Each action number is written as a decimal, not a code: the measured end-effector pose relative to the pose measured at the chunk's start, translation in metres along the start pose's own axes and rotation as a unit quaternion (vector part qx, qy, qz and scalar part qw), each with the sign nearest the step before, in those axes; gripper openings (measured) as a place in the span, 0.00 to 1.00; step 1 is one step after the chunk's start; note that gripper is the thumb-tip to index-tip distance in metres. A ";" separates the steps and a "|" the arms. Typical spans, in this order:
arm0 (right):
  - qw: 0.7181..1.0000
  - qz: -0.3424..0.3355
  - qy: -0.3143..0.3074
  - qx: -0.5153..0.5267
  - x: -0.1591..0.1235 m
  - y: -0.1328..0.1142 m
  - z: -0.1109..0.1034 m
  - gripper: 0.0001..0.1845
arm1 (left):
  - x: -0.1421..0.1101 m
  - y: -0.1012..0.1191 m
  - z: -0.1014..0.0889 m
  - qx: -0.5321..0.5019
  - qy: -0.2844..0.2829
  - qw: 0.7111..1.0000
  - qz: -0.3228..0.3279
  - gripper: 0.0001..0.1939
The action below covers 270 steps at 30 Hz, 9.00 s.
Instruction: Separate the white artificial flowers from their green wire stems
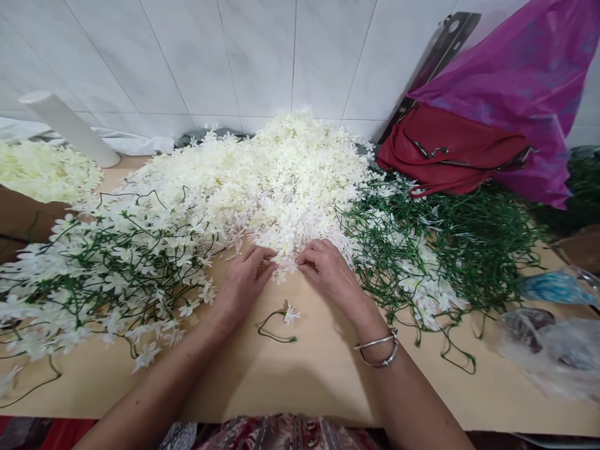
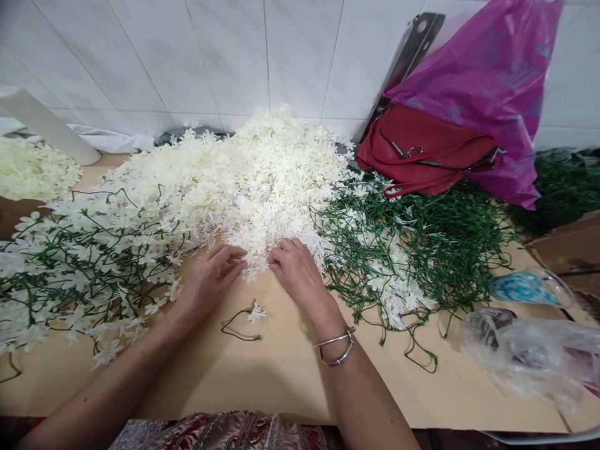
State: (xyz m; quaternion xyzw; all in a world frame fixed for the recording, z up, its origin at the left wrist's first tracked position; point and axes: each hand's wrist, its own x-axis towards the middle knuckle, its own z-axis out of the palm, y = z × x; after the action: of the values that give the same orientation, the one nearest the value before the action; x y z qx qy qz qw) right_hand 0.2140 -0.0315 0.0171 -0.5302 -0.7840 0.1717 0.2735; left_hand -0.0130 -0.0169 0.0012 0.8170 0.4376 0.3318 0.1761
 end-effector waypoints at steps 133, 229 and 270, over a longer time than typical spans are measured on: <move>0.768 0.158 -0.042 0.619 0.001 -0.010 0.023 0.15 | -0.028 0.046 0.026 -0.429 0.101 0.864 -0.243 0.18; 0.935 -0.117 0.139 -0.303 0.045 -0.024 -0.018 0.11 | -0.027 0.066 0.029 -0.094 0.162 0.959 0.212 0.08; 0.813 0.156 0.131 0.546 0.006 -0.017 0.037 0.11 | -0.020 0.039 0.027 -0.370 0.129 0.894 -0.216 0.10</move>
State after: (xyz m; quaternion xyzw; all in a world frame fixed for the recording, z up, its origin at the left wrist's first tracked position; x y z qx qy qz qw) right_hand 0.1769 -0.0316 -0.0011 -0.4269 -0.4247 0.5404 0.5877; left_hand 0.0212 -0.0547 -0.0031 0.5284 0.4677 0.5259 0.4748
